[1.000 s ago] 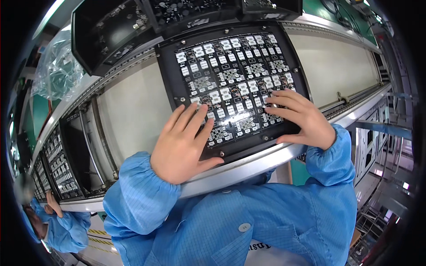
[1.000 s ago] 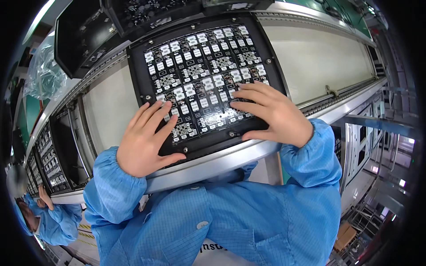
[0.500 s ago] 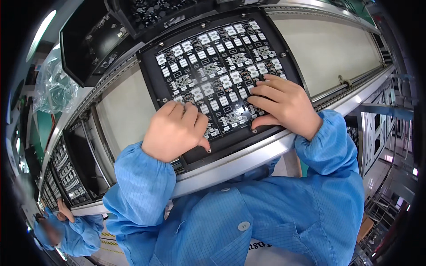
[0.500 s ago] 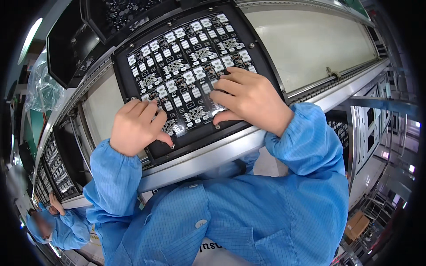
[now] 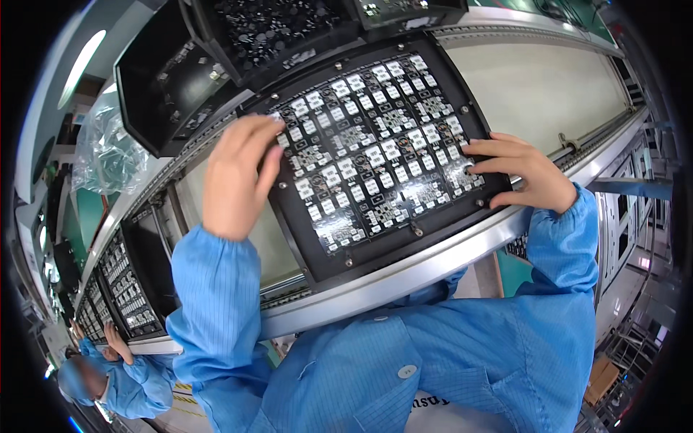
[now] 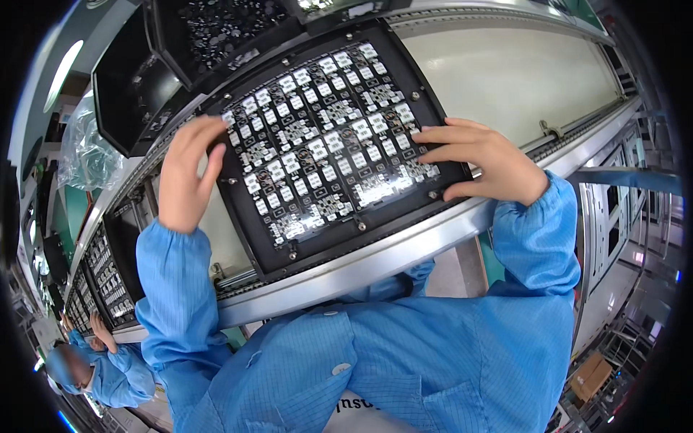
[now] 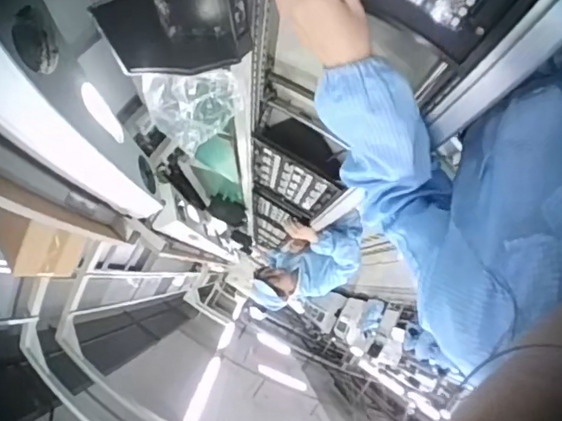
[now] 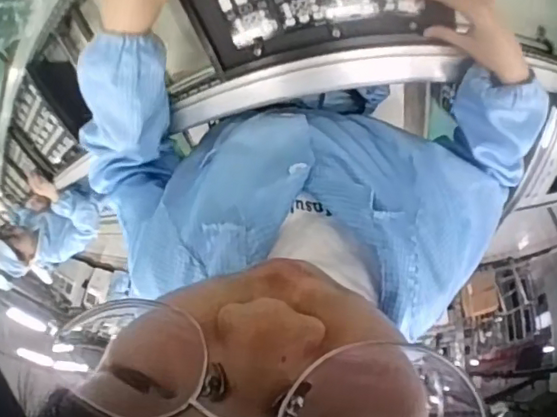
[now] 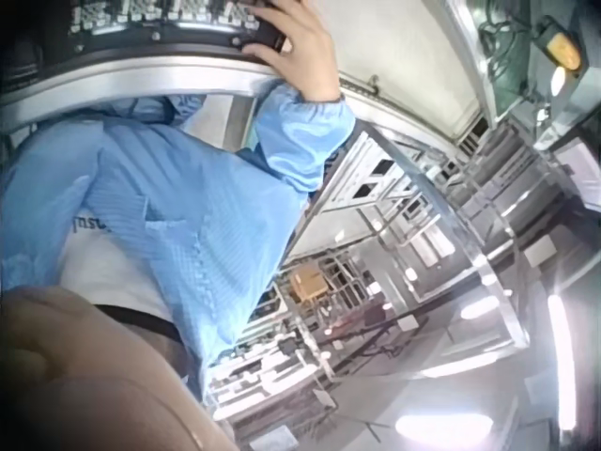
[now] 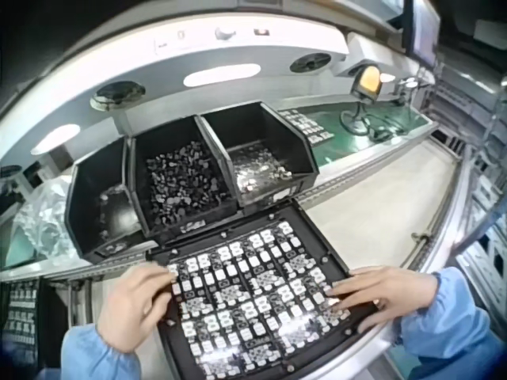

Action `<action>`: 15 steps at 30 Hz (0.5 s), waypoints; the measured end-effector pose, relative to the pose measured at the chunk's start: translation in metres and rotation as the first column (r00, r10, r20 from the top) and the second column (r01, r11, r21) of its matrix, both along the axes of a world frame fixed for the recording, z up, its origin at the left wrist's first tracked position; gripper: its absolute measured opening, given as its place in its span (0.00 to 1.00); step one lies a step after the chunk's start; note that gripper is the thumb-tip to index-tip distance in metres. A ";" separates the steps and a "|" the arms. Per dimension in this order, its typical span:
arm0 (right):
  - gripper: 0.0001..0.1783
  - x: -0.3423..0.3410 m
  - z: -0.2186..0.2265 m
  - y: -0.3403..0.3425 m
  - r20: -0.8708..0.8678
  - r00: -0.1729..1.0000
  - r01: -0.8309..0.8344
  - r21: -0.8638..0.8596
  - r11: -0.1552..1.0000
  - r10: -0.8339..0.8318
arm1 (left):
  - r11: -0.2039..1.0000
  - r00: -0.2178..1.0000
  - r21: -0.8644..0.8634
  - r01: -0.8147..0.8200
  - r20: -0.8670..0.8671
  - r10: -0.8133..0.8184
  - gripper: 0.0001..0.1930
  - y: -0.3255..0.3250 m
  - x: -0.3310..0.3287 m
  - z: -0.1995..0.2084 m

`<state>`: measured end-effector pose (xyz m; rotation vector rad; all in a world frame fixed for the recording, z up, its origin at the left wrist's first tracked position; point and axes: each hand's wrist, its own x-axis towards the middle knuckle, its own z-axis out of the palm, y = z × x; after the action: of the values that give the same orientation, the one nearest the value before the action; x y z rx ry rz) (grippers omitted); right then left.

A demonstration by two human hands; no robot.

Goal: Manually placing small electronic components into a grid-like tray at an assembly station.

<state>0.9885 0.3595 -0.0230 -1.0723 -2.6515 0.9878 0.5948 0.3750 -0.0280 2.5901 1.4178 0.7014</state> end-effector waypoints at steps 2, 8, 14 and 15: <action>0.27 -0.006 -0.002 0.005 -0.010 1.000 -0.024 0.108 0.994 0.025 | 0.990 0.989 0.030 -0.136 0.058 0.134 0.15 0.015 -0.010 -0.015; 0.18 -0.020 -0.002 0.012 -0.069 0.998 0.001 0.206 0.978 0.013 | 0.944 0.939 -0.018 -0.329 0.097 0.329 0.21 0.023 -0.006 -0.050; 0.12 -0.068 0.010 0.056 -0.232 0.939 0.299 0.186 0.936 -0.254 | 0.918 0.885 -0.124 -0.378 0.243 0.397 0.19 0.026 -0.016 -0.061; 0.13 -0.084 0.007 0.068 -0.177 0.935 0.334 0.139 0.932 -0.308 | 0.912 0.871 -0.153 -0.380 0.274 0.408 0.18 0.025 -0.017 -0.062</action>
<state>0.9047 0.4279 -0.0157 -1.2815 -2.2904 0.7346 0.5775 0.4003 -0.0905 2.0232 1.8379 0.9994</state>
